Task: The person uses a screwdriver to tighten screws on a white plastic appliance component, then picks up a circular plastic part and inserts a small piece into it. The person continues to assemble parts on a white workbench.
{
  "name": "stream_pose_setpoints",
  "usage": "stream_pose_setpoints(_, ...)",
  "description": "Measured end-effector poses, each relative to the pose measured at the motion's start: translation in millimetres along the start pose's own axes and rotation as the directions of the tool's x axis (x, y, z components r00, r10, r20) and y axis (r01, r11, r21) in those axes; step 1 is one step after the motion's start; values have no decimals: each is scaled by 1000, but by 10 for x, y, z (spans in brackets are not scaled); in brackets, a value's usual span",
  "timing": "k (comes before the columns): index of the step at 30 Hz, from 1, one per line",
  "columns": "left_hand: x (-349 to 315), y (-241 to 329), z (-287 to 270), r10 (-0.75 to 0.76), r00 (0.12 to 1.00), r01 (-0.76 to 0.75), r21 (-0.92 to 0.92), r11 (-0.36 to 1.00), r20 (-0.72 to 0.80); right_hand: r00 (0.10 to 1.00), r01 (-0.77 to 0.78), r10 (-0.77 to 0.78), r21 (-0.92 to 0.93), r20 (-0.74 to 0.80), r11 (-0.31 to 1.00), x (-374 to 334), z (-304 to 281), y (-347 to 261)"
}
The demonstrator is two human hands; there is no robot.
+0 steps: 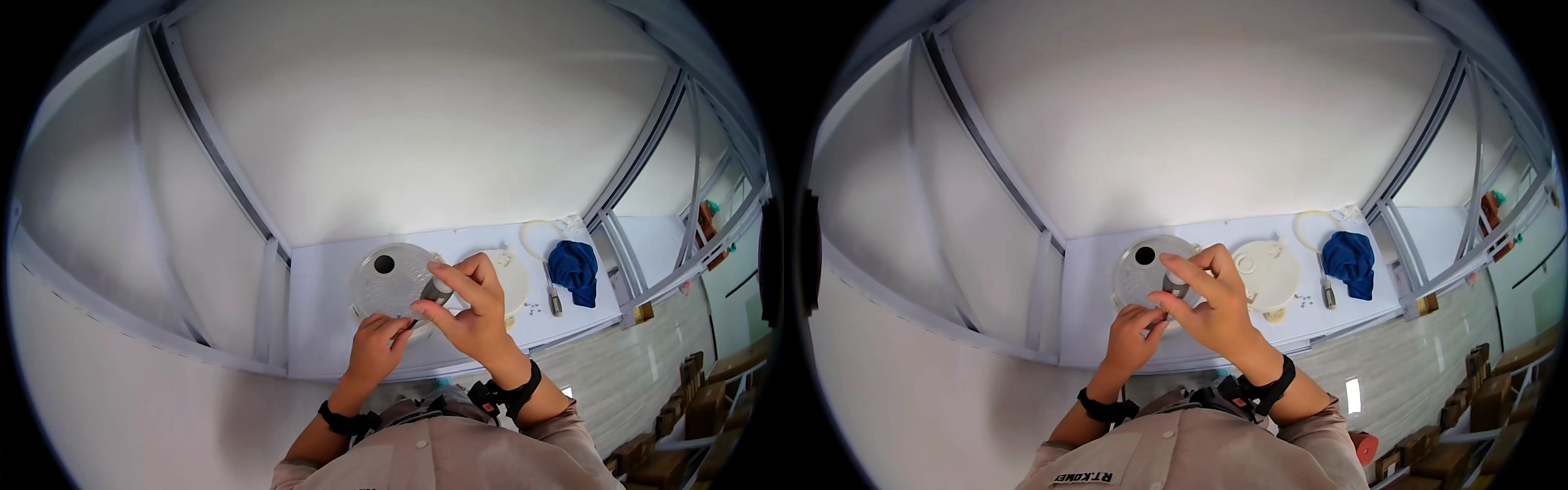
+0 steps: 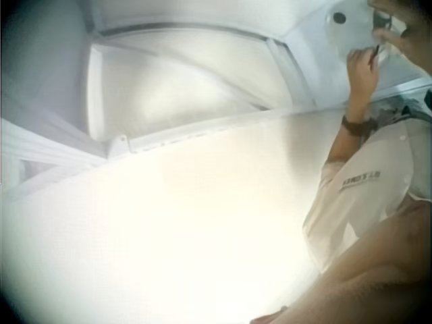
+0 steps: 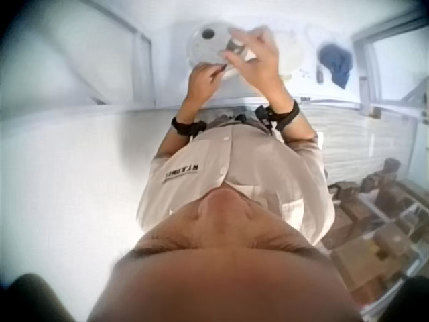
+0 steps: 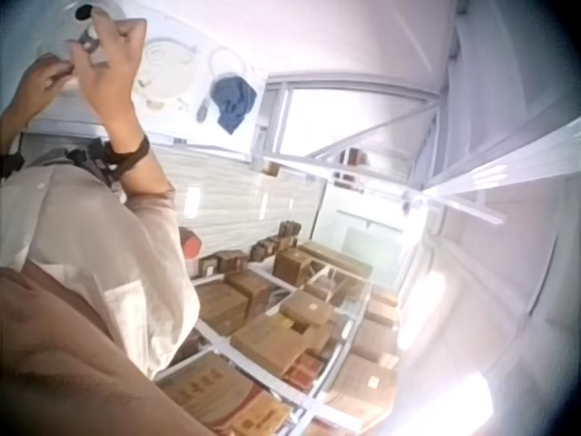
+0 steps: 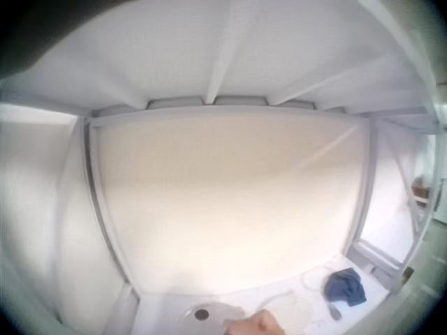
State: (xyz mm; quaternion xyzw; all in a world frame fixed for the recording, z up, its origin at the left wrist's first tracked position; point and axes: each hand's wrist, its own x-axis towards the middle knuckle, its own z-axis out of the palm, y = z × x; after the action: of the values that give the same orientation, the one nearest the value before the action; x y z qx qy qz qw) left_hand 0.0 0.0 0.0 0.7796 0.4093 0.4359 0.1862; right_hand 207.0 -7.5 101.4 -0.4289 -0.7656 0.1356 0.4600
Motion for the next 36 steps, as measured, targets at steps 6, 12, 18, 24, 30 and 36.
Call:
stream_pose_setpoints(6, 14, -22, -9, 66, 998, -66, 15, 998, -13, 979, 202, -188, 310, -76, 929, 201, -50, -283)
stream_pose_setpoints(12, 31, -10, 4, 57, 998, -57, 23, 998, 10, 961, 270, -254, 157, -114, 950, 104, 18, -115)
stream_pose_setpoints(18, 25, 0, -10, 59, 998, -59, 16, 998, -5, 957, 259, -229, 167, -180, 951, 128, 66, -177)
stream_pose_setpoints(24, 15, -6, 12, 64, 998, -64, 33, 997, -10, 981, 176, -146, 274, -127, 946, 132, -7, -229)
stream_pose_setpoints(30, 51, 100, -14, 48, 999, -47, 27, 999, -17, 956, 252, -221, 153, -191, 955, 92, 27, -181)
stream_pose_setpoints(36, -24, -52, 45, 55, 998, -53, 34, 998, -32, 968, 223, -194, 194, -159, 955, 156, -13, -305)
